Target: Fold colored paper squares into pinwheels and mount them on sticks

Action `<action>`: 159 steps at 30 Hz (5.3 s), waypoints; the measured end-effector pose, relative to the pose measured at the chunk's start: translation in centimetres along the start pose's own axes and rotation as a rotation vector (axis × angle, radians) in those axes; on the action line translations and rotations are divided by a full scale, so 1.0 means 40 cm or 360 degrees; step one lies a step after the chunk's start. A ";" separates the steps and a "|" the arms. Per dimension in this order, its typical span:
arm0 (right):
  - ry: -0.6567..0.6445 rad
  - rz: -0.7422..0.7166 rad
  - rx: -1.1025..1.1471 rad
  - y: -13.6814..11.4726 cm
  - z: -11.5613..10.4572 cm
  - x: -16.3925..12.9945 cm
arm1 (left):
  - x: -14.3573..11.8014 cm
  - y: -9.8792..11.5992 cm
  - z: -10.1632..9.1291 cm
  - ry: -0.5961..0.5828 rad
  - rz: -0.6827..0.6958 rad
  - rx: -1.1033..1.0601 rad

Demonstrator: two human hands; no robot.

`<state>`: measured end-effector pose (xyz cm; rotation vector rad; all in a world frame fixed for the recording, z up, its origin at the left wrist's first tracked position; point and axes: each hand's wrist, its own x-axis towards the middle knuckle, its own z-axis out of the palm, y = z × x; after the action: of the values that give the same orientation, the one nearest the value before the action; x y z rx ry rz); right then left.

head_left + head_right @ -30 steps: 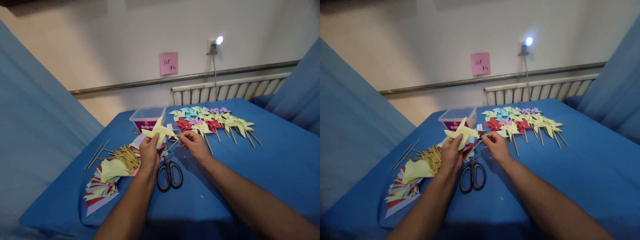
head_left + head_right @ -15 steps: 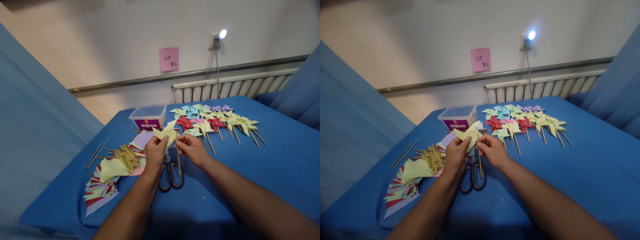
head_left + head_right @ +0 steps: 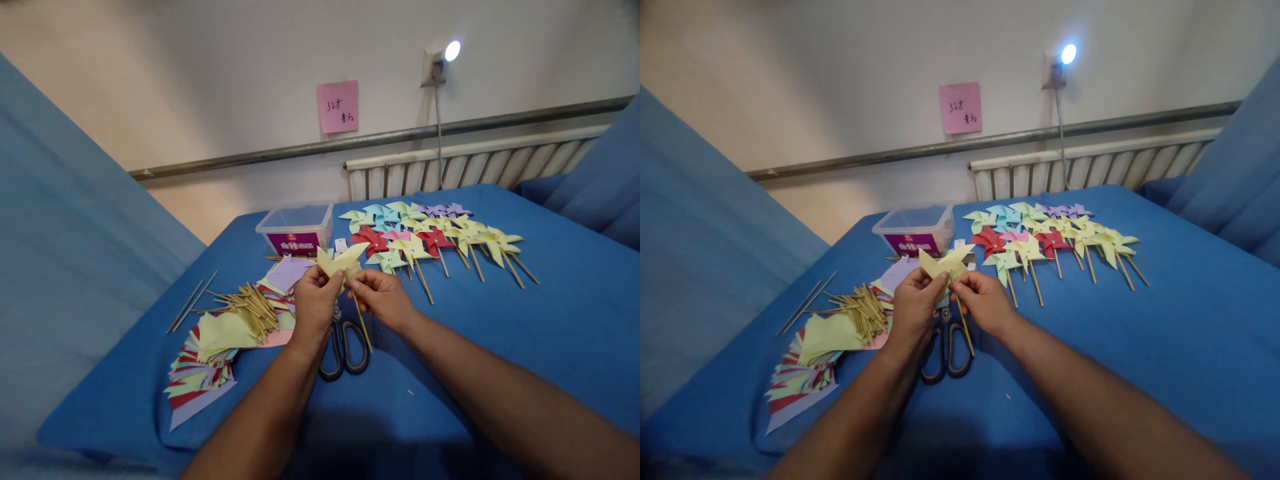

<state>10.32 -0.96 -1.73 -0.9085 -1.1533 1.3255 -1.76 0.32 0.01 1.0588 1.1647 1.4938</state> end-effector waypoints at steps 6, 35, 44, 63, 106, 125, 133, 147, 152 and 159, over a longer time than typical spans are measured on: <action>-0.0012 0.0012 0.0019 -0.003 0.002 -0.001 | -0.001 0.001 0.000 -0.0045 0.0003 -0.0012; 0.0029 0.0051 0.0072 -0.004 0.001 -0.007 | -0.004 0.005 -0.005 -0.0071 0.0099 0.0108; 0.0090 0.0031 0.0074 -0.011 0.002 -0.007 | -0.007 0.007 -0.005 -0.0056 0.0152 0.0200; 0.0075 0.0055 0.0094 -0.013 -0.001 -0.010 | -0.013 0.018 -0.008 -0.0060 0.0156 0.0289; 0.0229 -0.0097 -0.0155 -0.001 0.002 -0.026 | -0.018 0.022 0.000 -0.0044 0.0097 0.0153; 0.0239 -0.0109 -0.0139 0.003 0.002 -0.024 | -0.016 0.022 -0.001 -0.0025 0.0123 0.0221; 0.0264 -0.0125 -0.0157 -0.002 0.006 -0.026 | -0.023 0.030 0.001 -0.0002 0.0227 0.0379; 0.0333 -0.0137 -0.0274 0.016 0.006 -0.019 | -0.020 0.021 0.001 -0.0017 0.0161 0.0325; 0.0339 -0.0167 -0.0342 0.021 0.002 -0.016 | -0.019 0.021 0.000 -0.0007 0.0143 0.0348; 0.0315 -0.0150 -0.0322 0.017 0.002 -0.016 | -0.020 0.026 -0.001 -0.0032 0.0147 0.0356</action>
<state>10.12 -1.55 -2.45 -1.0924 -1.1739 1.0312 -1.83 -0.61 0.97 1.2909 1.3064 1.4432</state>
